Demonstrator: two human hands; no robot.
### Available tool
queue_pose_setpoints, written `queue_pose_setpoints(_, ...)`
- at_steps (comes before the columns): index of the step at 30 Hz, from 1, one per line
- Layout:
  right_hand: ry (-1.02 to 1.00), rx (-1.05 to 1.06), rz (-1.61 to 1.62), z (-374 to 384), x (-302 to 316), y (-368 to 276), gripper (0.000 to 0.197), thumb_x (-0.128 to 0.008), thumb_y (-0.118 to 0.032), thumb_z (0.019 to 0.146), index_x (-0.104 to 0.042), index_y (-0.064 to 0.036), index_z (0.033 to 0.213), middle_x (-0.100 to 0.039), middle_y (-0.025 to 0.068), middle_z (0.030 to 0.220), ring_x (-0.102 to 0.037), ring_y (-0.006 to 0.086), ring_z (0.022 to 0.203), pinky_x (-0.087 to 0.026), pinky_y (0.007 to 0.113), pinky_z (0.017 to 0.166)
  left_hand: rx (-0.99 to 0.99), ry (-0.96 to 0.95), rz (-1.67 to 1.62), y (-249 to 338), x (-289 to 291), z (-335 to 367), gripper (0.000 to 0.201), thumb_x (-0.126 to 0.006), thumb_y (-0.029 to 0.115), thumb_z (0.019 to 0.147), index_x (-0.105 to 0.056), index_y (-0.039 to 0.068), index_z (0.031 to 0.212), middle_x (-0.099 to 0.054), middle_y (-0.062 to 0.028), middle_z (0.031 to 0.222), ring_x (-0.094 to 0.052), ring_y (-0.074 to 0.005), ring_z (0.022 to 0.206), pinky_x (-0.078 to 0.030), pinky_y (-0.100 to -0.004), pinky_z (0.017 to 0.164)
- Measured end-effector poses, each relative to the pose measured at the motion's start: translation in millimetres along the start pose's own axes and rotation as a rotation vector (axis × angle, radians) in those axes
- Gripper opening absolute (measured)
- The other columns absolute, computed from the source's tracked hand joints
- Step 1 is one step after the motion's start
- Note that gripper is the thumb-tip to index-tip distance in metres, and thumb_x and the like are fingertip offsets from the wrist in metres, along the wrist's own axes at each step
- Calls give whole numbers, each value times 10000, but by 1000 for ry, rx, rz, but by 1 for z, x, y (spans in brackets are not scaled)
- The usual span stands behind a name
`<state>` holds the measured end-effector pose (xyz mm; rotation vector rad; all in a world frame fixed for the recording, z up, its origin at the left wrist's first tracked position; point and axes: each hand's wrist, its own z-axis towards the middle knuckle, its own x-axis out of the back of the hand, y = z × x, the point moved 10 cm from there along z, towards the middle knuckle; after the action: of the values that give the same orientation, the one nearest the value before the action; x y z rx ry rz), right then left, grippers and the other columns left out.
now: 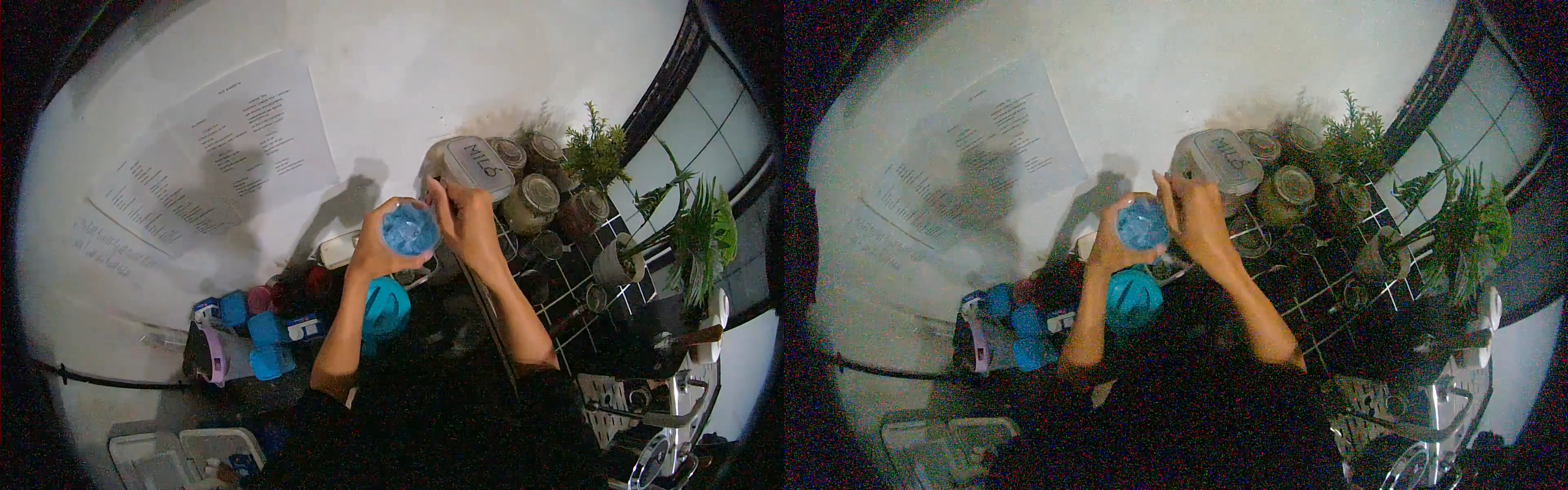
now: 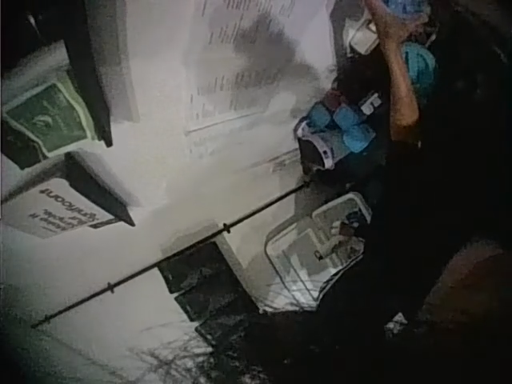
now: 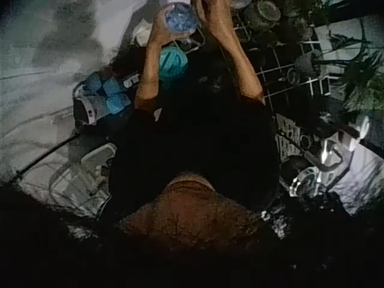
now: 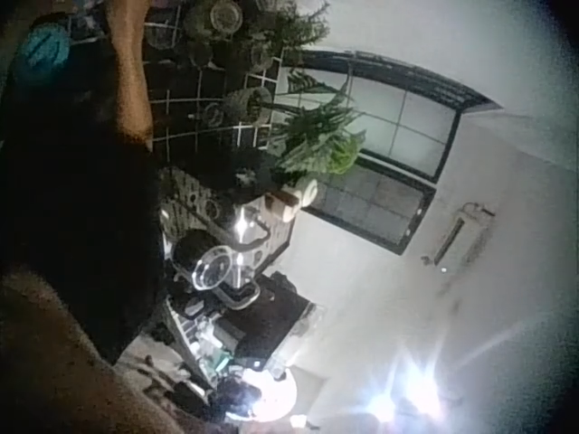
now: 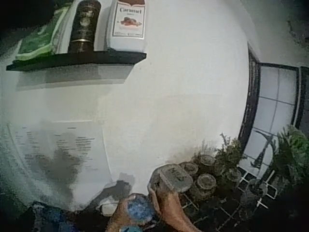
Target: Preparing a cold purple drink by adding ice to a cup, pouring liquid from a pitcher, and stirring.
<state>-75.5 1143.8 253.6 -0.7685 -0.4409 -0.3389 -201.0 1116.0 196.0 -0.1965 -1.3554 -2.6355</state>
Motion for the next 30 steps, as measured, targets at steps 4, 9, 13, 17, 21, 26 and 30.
queue_pose_setpoints(4,13,-71,11,2,5,3,269,-555,-138,918,-594,34,715,-553,258,629,-562,424,558,-400,456,508,28,-3,-68,-7,-3,2,617,-856,175,502,-611,39,1052,-648,-60,1010,-603,-147,935,-462,-309,891)
queue_pose_setpoints(9,-15,-48,31,3,6,-1,246,-552,-130,916,-603,36,741,-570,256,669,-565,422,568,-407,460,519,158,-94,-111,-24,-13,3,621,-858,166,506,-607,32,1058,-648,-70,1022,-603,-160,955,-456,-312,905)
queue_pose_setpoints(13,-2,-25,13,1,7,-1,220,-548,-128,913,-633,43,802,-576,264,680,-574,426,584,-421,457,526,18,-5,-69,0,-3,3,618,-855,157,510,-604,29,1060,-644,-60,1019,-595,-146,955,-454,-308,905)
queue_pose_setpoints(17,5,-52,27,2,11,2,216,-551,-120,907,-642,52,815,-590,270,709,-576,428,586,-425,460,523,28,-63,-65,-2,-10,3,616,-854,161,510,-603,24,1055,-639,-49,1010,-590,-136,949,-453,-303,901)
queue_pose_setpoints(21,-66,6,-14,0,0,-2,236,-552,-120,910,-636,54,774,-590,264,691,-578,423,576,-420,454,515,138,-52,-89,-8,-11,3,619,-856,170,509,-601,23,1054,-637,-52,1004,-592,-139,943,-452,-300,895)
queue_pose_setpoints(26,-25,-123,-14,-1,10,11,272,-558,-144,916,-621,51,737,-582,261,669,-580,417,569,-418,457,523,41,-50,-73,-4,-14,5,628,-862,183,507,-601,25,1056,-633,-57,987,-595,-140,925,-453,-299,884)
queue_pose_setpoints(30,23,-44,5,-1,13,12,285,-561,-157,918,-620,50,731,-570,266,651,-578,420,569,-421,457,532,23,-49,-89,-12,-17,7,627,-865,191,503,-606,31,1051,-633,-56,984,-597,-143,922,-453,-298,884)
